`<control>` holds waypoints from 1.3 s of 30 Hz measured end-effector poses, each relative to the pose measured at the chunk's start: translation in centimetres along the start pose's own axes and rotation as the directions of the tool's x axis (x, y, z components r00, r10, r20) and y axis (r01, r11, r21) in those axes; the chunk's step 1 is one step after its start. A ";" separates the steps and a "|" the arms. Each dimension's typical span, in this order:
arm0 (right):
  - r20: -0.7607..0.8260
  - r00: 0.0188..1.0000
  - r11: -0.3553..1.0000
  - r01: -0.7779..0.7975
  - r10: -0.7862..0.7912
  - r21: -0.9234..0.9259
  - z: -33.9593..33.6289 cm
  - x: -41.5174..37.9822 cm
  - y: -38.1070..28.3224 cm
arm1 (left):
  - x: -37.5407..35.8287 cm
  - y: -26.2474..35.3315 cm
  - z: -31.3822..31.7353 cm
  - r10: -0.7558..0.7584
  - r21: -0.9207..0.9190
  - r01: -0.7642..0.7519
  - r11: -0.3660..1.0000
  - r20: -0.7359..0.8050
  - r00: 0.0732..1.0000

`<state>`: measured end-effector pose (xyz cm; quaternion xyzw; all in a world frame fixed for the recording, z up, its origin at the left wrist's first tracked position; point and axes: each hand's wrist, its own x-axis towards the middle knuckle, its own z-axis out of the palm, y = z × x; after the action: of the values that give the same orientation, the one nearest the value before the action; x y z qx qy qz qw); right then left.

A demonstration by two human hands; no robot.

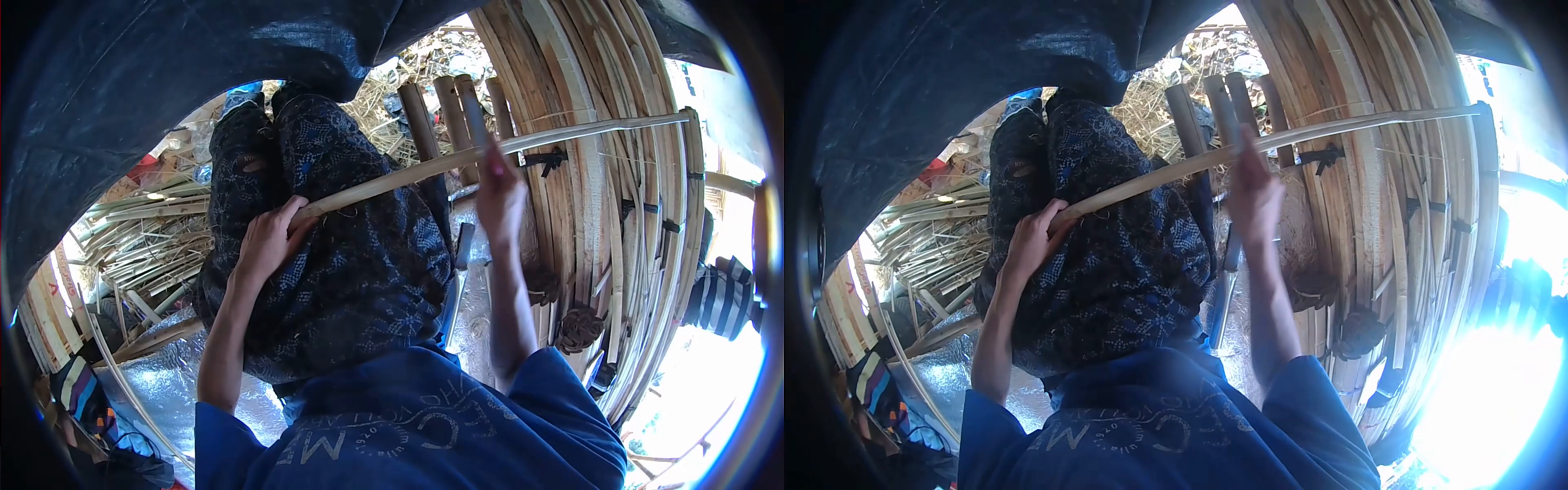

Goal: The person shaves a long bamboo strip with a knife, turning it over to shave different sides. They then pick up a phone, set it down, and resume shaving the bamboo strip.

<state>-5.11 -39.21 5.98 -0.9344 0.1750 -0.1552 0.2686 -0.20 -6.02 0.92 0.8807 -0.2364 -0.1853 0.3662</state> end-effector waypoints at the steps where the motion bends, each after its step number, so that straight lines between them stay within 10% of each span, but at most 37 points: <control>1: -0.054 0.998 0.999 -0.024 0.022 -0.032 -1.2 1.2 1.3 | 0.0 0.1 -0.1 0.007 -0.006 -0.007 1.000 -0.003 1.000; 10: -0.270 0.959 0.955 -0.156 0.085 -0.254 -9.0 5.6 9.5 | 0.0 0.3 -0.1 -0.008 -0.011 0.008 1.000 -0.004 1.000; 12: -0.340 0.931 0.978 0.069 -0.135 -0.199 -8.9 5.9 10.6 | 0.1 0.3 -0.1 -0.002 -0.021 0.002 1.000 -0.006 1.000; 18: -0.322 0.938 0.989 -0.144 0.132 -0.015 -8.1 5.2 9.7 | 0.4 0.8 -0.1 -0.084 -0.005 0.084 0.996 0.039 0.996; 39: -0.281 0.947 0.931 -0.045 0.154 0.361 -2.6 2.1 12.0 | 0.8 0.7 0.1 -0.052 -0.001 0.052 0.999 0.055 0.997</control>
<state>-7.21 -50.81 1.81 -0.8262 0.2316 -0.3121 0.4078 0.18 -6.96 1.25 0.8807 -0.2232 -0.2192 0.3558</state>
